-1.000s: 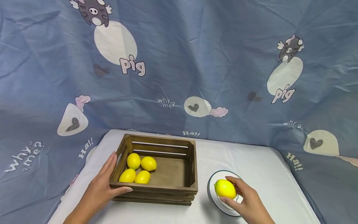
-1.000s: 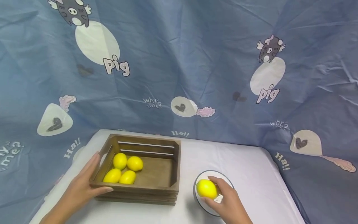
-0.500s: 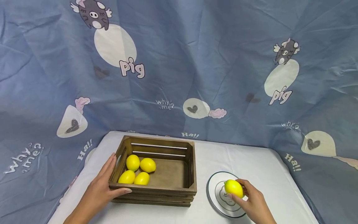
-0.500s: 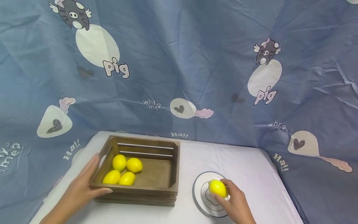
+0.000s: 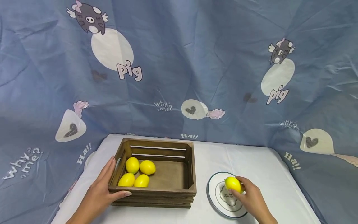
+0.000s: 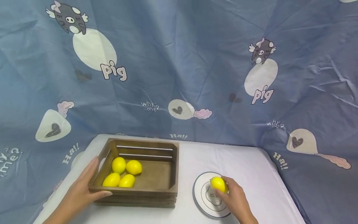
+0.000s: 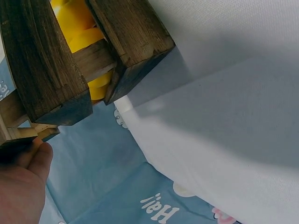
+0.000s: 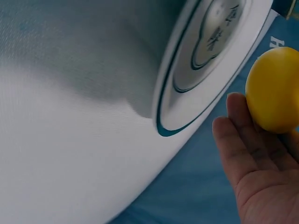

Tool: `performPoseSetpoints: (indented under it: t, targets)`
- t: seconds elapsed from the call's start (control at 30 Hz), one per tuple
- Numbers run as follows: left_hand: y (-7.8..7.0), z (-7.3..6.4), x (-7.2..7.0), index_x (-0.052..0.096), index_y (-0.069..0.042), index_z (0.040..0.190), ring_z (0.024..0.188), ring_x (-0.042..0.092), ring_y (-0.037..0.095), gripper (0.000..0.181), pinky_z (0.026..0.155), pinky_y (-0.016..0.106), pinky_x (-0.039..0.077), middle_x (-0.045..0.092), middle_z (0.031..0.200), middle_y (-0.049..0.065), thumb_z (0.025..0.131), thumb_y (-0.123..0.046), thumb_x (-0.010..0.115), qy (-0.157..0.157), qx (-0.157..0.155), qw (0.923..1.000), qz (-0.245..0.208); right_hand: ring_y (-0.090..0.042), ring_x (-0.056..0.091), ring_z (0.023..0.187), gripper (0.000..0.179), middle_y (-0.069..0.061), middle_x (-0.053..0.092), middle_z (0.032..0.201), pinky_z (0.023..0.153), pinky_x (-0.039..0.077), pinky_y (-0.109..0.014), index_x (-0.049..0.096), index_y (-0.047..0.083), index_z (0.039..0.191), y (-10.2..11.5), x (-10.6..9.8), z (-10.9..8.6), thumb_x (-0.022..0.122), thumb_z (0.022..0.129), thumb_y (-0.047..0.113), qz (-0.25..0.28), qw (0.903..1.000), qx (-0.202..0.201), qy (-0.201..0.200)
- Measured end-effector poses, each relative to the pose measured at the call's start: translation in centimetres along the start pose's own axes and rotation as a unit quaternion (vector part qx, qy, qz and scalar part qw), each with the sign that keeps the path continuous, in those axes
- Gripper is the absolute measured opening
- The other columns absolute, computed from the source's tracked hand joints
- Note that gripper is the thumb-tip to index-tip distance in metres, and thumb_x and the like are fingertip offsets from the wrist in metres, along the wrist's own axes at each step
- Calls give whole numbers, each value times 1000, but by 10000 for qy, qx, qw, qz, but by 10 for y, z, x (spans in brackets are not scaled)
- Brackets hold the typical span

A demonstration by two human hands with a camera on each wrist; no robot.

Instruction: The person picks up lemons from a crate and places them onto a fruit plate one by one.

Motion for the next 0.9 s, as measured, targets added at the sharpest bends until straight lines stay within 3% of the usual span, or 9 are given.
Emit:
performPoseSetpoints:
  t: [0.4, 0.6, 0.9]
  targets:
    - [3, 0, 4, 3, -13, 170, 144, 35, 55, 139, 103, 73, 40, 4, 176, 12, 71, -56, 91, -15, -42, 9999, 145, -39, 65, 117, 64, -23, 65, 129, 100, 53, -57, 59, -6, 136, -12, 13, 6, 86, 89, 26, -158, 9998, -70, -88]
    - [2, 0, 2, 3, -16, 170, 145, 33, 55, 138, 102, 73, 41, 3, 176, 10, 72, -56, 91, -24, -44, 9999, 96, -41, 64, 120, 62, -25, 64, 132, 101, 52, -57, 58, -9, 138, -14, 19, 9, 85, 90, 21, -65, 9999, -131, -83]
    - [3, 0, 2, 0, -22, 170, 146, 30, 56, 138, 102, 75, 39, 0, 176, 7, 72, -55, 92, -18, -80, 10000, 4, -41, 63, 119, 66, -28, 61, 135, 100, 53, -56, 55, -9, 142, -19, 26, 12, 81, 94, 27, -46, 9999, 126, 86]
Point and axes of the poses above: each hand's wrist, its own z-axis towards the middle knuckle, its own x-axis out of the palm, y = z × x, the point moved 6 cm from there along z, towards the middle knuckle
